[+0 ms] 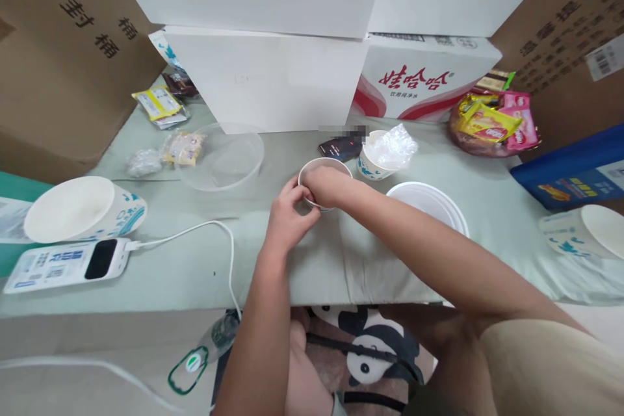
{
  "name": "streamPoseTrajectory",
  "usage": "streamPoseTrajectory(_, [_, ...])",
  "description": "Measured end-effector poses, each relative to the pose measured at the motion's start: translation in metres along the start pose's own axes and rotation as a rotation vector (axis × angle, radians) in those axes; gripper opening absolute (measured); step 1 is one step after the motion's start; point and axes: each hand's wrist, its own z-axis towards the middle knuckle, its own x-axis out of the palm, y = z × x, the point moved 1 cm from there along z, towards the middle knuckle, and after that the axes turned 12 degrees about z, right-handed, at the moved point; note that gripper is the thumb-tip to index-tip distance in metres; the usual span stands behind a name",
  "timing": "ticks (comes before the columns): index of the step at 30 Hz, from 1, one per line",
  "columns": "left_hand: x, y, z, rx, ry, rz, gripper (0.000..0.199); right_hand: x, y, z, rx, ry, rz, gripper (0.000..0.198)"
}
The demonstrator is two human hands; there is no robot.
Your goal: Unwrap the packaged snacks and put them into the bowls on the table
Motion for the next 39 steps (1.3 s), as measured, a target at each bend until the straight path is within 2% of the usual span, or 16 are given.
streamPoseTrajectory(3, [-0.001, 0.001, -0.002, -0.034, -0.004, -0.021, 0.008, 0.001, -0.001, -0.011, -0.015, 0.078, -0.006, 0.024])
streamPoseTrajectory(5, [-0.003, 0.001, -0.004, -0.057, -0.014, -0.021, 0.008, 0.004, -0.008, -0.031, -0.044, 0.001, 0.043, 0.034])
streamPoseTrajectory(6, [-0.004, 0.001, -0.005, -0.071, -0.026, -0.021, 0.008, 0.006, -0.015, -0.042, -0.071, -0.103, 0.083, 0.038])
streamPoseTrajectory(9, [-0.007, 0.001, -0.006, -0.118, -0.068, -0.012, 0.008, 0.007, -0.051, -0.074, -0.129, -0.57, 0.134, 0.039])
streamPoseTrajectory(11, [-0.007, 0.001, -0.005, -0.148, -0.091, 0.0, 0.009, 0.006, -0.083, -0.084, 0.001, -0.79, 0.049, 0.044])
streamPoseTrajectory(12, [-0.006, 0.0, -0.004, -0.164, -0.102, 0.006, 0.009, 0.005, -0.099, -0.085, 0.108, -0.829, 0.024, 0.055])
streamPoseTrajectory(15, [-0.003, 0.0, -0.001, -0.218, -0.146, 0.026, 0.009, 0.005, -0.133, -0.075, 0.346, -0.738, 0.072, 0.08])
streamPoseTrajectory(18, [0.001, 0.001, 0.001, -0.243, -0.192, 0.039, 0.009, 0.01, -0.145, -0.063, 0.421, -0.641, 0.177, 0.072])
streamPoseTrajectory(23, [0.005, 0.008, 0.006, -0.237, -0.263, 0.045, 0.008, 0.015, -0.166, -0.077, 0.496, -0.696, 0.111, 0.06])
streamPoseTrajectory(26, [0.007, 0.012, 0.008, -0.228, -0.319, 0.046, 0.011, 0.012, -0.194, -0.097, 0.569, -0.74, 0.049, 0.069])
streamPoseTrajectory(28, [0.009, 0.012, 0.008, -0.214, -0.366, 0.06, 0.022, 0.007, -0.203, -0.107, 0.613, -0.776, 0.008, 0.079])
streamPoseTrajectory(30, [0.01, 0.01, 0.008, -0.165, -0.404, 0.099, 0.039, 0.0, -0.198, -0.107, 0.558, -0.818, -0.067, 0.084])
streamPoseTrajectory(32, [0.011, 0.007, 0.007, -0.089, -0.422, 0.155, 0.051, -0.008, -0.182, -0.093, 0.371, -0.787, -0.147, 0.078])
streamPoseTrajectory(35, [0.011, 0.006, 0.005, 0.01, -0.427, 0.223, 0.057, -0.019, -0.159, -0.047, 0.082, -0.543, -0.195, 0.075])
streamPoseTrajectory(37, [0.009, 0.007, 0.004, 0.051, -0.431, 0.258, 0.057, -0.026, -0.156, -0.01, 0.043, -0.395, -0.202, 0.086])
streamPoseTrajectory(39, [0.007, 0.008, 0.003, 0.079, -0.442, 0.284, 0.054, -0.034, -0.163, 0.021, 0.1, -0.297, -0.197, 0.096])
